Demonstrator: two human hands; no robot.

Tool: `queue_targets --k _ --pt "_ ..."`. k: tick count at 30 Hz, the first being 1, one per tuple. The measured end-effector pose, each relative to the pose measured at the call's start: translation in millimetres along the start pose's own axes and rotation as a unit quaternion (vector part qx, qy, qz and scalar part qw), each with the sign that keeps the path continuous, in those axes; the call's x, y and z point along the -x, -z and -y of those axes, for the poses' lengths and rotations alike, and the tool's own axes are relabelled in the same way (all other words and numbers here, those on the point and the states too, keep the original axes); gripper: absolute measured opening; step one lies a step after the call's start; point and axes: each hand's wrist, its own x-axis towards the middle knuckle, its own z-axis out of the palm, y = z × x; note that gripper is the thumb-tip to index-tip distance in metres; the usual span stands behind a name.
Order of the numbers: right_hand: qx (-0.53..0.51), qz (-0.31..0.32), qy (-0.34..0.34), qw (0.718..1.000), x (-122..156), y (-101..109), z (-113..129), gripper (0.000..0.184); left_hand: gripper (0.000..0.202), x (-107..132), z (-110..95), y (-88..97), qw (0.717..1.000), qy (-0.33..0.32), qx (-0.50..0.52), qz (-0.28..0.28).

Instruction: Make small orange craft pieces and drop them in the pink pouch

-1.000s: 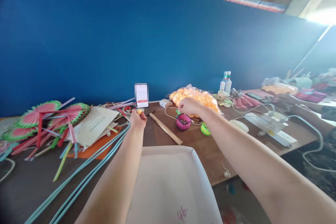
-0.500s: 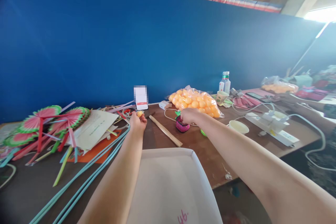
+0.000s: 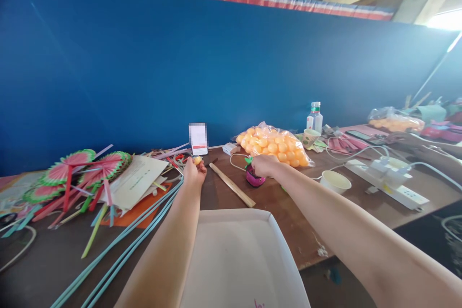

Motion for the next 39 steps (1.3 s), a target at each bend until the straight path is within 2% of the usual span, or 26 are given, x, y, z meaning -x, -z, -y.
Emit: queue_targets --k 6,11,17,21,24,26,30,34,36,39 --pt "-0.008 0.011 -0.014 1.000 1.4 2.8 5.7 0.022 0.027 -1.8 1.3 0.1 1.000 0.002 -0.004 0.009" --pt "-0.044 -0.012 -0.005 0.999 -1.4 -0.4 1.8 0.020 0.026 -3.4 1.8 -0.3 1.000 0.012 0.000 0.007" --pt "-0.194 -0.061 0.001 0.979 -13.2 0.0 -21.6 0.004 0.027 1.0 0.4 -0.3 1.000 0.018 0.002 0.018" --pt "-0.315 -0.104 -0.007 0.943 -14.5 2.5 -31.0 0.007 0.028 2.8 0.2 0.3 0.999 0.010 -0.013 0.028" --pt "-0.431 -0.125 -0.001 0.894 -10.5 5.1 -22.0 0.009 0.028 2.5 0.9 0.9 0.999 0.006 -0.013 0.029" --pt "-0.511 -0.136 0.026 0.848 -8.8 7.4 -5.6 0.009 0.028 1.5 1.7 1.3 0.999 0.005 -0.009 0.030" --pt "-0.656 -0.139 0.075 0.738 -13.6 14.7 47.0 0.010 0.028 -1.4 2.5 1.5 1.000 0.005 -0.003 0.028" --pt "-0.777 -0.093 0.073 0.619 -28.0 18.1 99.8 0.013 0.030 -3.2 0.6 -0.4 1.000 0.004 -0.002 0.021" --pt "-0.828 -0.062 0.079 0.552 -38.1 12.2 117.6 0.016 0.032 -3.5 -0.9 -1.8 1.000 0.021 -0.004 0.004" --pt "-0.881 -0.033 0.081 0.465 -54.9 -8.0 132.5 0.020 0.030 -3.8 -1.7 -2.9 0.999 0.027 0.019 -0.010"
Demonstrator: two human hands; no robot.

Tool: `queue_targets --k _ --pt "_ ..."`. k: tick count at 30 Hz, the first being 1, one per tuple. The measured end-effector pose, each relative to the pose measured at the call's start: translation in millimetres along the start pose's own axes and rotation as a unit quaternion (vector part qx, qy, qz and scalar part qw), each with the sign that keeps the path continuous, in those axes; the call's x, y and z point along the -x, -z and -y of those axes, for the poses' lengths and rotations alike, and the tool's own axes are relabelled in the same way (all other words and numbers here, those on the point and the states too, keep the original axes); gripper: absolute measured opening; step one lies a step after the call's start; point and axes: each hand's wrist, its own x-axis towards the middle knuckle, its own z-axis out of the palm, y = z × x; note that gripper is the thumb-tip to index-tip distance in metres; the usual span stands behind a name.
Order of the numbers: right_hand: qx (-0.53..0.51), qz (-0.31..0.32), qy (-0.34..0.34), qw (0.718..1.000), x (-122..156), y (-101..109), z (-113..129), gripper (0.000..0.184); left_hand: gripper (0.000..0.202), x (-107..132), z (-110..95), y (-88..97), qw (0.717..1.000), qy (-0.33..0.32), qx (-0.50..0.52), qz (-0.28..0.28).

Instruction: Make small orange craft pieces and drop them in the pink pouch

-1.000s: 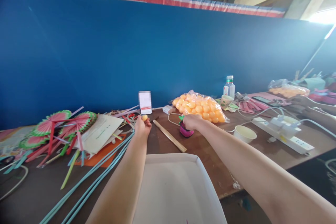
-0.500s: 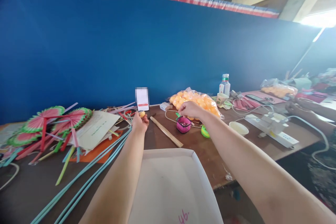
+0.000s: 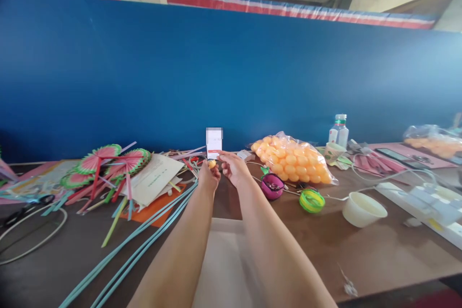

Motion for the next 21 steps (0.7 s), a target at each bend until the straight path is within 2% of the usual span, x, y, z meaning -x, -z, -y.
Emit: queue_targets --k 1,5,11,16,21 --pt "-0.021 -0.004 -0.005 1.000 -3.6 3.1 -8.6 0.021 0.028 -0.2 0.4 0.1 1.000 0.001 0.007 -0.009" --pt "-0.065 -0.005 -0.044 0.997 -9.4 16.4 -28.6 0.020 0.028 -0.9 3.7 2.1 0.999 -0.034 0.027 0.026" --pt "-0.137 0.043 -0.049 0.988 -5.3 21.1 -21.5 0.017 0.025 0.2 5.1 1.6 0.999 -0.045 -0.006 0.001" --pt "-0.188 0.038 -0.091 0.977 -5.4 20.3 -21.6 0.003 0.026 -1.5 6.6 0.3 0.998 -0.057 -0.014 0.002" --pt "-0.217 0.034 -0.121 0.968 -6.3 20.5 -21.3 0.002 0.029 -3.3 9.9 1.3 0.997 -0.070 -0.030 0.008"
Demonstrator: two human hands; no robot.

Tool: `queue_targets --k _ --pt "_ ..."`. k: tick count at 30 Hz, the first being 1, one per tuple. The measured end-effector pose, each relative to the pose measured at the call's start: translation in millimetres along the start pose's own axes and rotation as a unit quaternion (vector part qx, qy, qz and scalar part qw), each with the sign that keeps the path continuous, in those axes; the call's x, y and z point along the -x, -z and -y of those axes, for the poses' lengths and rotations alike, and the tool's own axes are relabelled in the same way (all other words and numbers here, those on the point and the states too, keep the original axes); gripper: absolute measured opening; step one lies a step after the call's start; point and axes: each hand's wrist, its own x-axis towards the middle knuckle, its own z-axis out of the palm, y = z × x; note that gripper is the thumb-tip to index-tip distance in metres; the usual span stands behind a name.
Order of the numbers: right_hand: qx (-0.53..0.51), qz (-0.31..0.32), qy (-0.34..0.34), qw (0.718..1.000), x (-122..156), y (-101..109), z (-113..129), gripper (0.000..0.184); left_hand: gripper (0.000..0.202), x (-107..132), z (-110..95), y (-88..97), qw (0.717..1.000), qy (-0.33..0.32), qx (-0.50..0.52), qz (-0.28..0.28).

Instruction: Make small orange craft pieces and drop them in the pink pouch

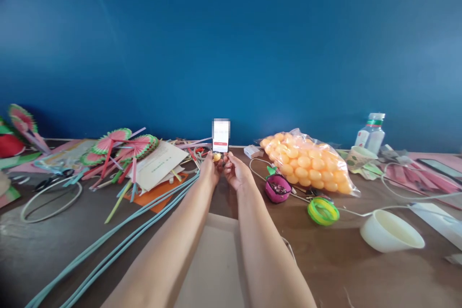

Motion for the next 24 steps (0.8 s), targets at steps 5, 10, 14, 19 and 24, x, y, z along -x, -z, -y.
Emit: queue_targets --k 5,10,14,19,24 --pt "-0.006 0.003 0.006 1.000 -1.9 2.0 1.3 0.006 0.031 1.4 0.0 -0.5 1.000 0.003 -0.017 0.009" --pt "0.007 -0.010 0.022 1.000 -3.9 2.4 0.8 0.009 0.034 3.1 -0.4 -1.7 0.999 0.011 -0.025 0.018" --pt "0.032 -0.033 0.047 0.998 -5.8 1.1 -0.3 0.013 0.032 3.5 1.5 -2.1 0.999 -0.001 -0.031 0.022" --pt "0.032 -0.028 0.067 0.997 -7.4 -0.3 -0.9 0.011 0.035 3.8 3.3 -2.1 0.997 -0.016 -0.053 0.047" --pt "0.047 -0.041 0.073 0.995 -7.8 -0.6 -1.0 0.007 0.035 8.7 1.4 -3.5 0.997 -0.006 -0.054 0.060"
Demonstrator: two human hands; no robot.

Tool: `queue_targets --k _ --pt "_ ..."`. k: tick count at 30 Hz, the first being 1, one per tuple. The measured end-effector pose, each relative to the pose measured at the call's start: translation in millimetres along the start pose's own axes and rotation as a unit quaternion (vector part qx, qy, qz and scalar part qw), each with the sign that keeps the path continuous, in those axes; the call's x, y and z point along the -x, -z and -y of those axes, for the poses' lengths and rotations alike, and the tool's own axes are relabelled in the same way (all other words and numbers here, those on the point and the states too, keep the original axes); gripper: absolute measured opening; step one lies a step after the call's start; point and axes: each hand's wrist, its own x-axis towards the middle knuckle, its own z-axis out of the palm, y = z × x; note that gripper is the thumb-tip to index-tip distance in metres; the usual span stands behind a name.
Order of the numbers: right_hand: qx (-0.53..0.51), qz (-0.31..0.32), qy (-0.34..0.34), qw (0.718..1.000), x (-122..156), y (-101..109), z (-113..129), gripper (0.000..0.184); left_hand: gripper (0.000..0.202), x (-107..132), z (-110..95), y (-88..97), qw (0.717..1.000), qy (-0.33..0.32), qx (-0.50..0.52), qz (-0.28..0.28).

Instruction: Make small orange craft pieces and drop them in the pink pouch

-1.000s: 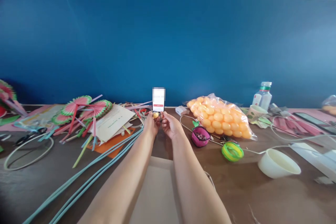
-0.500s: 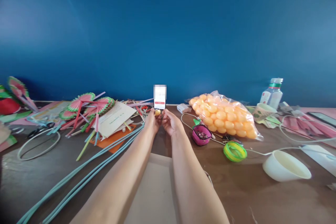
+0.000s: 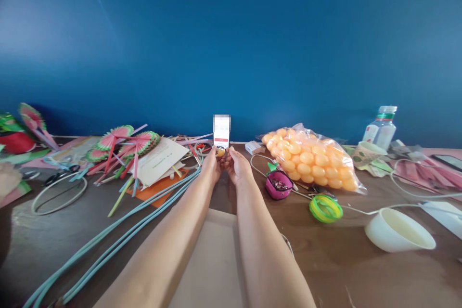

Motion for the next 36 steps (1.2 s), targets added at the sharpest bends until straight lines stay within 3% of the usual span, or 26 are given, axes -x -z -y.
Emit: queue_targets --k 7,12,21,27,36 --pt "0.020 -0.003 0.029 0.999 -1.7 3.2 -1.5 0.017 0.037 1.6 0.4 -1.3 1.000 0.004 -0.005 0.002" --pt "0.011 0.009 0.013 1.000 -1.6 3.3 -1.7 0.006 0.039 -1.4 3.2 0.2 0.999 -0.015 -0.028 0.026" --pt "0.079 0.012 0.015 0.997 2.6 1.2 -2.3 0.009 0.028 -5.3 8.5 3.4 0.992 -0.098 -0.078 0.032" --pt "0.073 0.007 0.022 0.997 3.4 -0.3 -2.8 0.006 0.023 -1.1 6.2 1.3 0.992 -0.098 -0.073 0.025" --pt "0.073 0.012 0.017 0.997 2.0 1.1 -3.2 0.010 0.033 -2.7 7.1 2.8 0.987 -0.113 -0.111 0.026"
